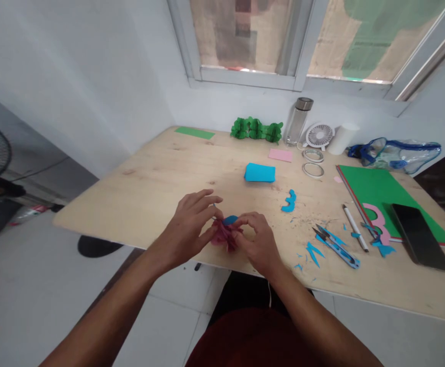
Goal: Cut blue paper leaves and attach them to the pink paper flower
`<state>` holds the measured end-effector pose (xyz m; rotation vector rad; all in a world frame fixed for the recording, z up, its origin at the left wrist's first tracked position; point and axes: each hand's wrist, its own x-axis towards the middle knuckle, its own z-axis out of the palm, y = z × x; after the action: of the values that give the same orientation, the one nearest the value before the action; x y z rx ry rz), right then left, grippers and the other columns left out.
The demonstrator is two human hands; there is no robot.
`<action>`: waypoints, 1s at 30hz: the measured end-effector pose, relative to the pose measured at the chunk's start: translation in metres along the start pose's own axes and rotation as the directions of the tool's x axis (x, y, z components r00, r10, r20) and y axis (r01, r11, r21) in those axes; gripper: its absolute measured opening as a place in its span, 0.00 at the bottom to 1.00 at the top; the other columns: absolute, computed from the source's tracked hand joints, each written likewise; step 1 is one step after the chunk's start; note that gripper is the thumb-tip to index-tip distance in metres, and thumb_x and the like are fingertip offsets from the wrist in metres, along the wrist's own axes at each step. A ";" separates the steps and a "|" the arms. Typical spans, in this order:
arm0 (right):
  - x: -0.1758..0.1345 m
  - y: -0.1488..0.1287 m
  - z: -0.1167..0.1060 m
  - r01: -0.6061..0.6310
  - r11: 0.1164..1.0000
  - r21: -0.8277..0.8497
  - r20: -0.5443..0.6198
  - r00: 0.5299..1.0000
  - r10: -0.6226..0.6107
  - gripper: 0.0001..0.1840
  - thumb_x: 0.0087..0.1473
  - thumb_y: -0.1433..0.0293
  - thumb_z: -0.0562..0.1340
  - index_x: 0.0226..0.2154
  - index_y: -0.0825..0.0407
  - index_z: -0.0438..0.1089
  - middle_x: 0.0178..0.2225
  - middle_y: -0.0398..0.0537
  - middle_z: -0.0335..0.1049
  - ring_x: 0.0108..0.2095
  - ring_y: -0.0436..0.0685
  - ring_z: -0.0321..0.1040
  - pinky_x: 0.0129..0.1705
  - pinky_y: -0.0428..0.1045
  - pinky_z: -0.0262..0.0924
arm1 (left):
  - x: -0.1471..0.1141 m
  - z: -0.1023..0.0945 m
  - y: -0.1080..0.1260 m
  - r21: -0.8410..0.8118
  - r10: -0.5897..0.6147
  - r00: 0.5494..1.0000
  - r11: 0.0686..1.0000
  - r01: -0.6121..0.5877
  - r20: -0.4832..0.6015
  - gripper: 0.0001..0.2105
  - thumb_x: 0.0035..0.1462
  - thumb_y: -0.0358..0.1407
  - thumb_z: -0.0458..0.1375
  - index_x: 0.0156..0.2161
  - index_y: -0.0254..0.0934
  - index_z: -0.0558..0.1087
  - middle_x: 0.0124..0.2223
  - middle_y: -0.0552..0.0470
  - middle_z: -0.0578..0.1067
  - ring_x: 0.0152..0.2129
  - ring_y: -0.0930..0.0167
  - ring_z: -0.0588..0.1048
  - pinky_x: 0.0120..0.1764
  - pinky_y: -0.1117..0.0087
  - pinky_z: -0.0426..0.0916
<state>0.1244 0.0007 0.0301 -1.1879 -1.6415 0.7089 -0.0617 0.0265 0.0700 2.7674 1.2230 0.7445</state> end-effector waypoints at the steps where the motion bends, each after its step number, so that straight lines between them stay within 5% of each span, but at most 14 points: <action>1: -0.001 0.000 0.001 -0.008 1.000 0.006 -0.011 1.000 0.008 0.09 0.45 0.78 0.64 0.29 0.49 0.71 0.35 0.46 0.72 0.40 0.57 0.66 0.45 0.55 0.57 | 0.000 0.000 0.001 -0.004 -0.002 1.000 1.000 0.002 0.005 0.07 0.54 0.29 0.53 0.38 0.41 0.70 0.51 0.46 0.71 0.56 0.59 0.62 0.53 0.52 0.59; 18: -0.005 0.001 0.014 -0.042 0.999 -0.011 -0.071 0.997 0.041 0.13 0.47 0.75 0.65 0.35 0.42 0.76 0.38 0.46 0.72 0.44 0.60 0.64 0.48 0.58 0.57 | 0.001 -0.002 0.008 -0.024 -0.008 1.000 1.000 0.008 0.010 0.05 0.55 0.30 0.53 0.35 0.40 0.70 0.51 0.46 0.72 0.55 0.59 0.64 0.52 0.52 0.60; 30: -0.006 -0.001 0.016 0.095 0.994 -0.059 -0.128 0.987 -0.102 0.09 0.54 0.73 0.60 0.30 0.46 0.76 0.36 0.47 0.74 0.42 0.57 0.65 0.46 0.56 0.57 | 0.000 -0.003 0.003 -0.016 0.006 1.000 1.000 -0.006 0.020 0.05 0.55 0.31 0.54 0.37 0.41 0.71 0.50 0.47 0.73 0.54 0.60 0.64 0.53 0.52 0.60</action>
<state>0.1100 -0.0040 0.0228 -1.1572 -1.6057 0.5172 -0.0609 0.0246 0.0731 2.7600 1.2004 0.7220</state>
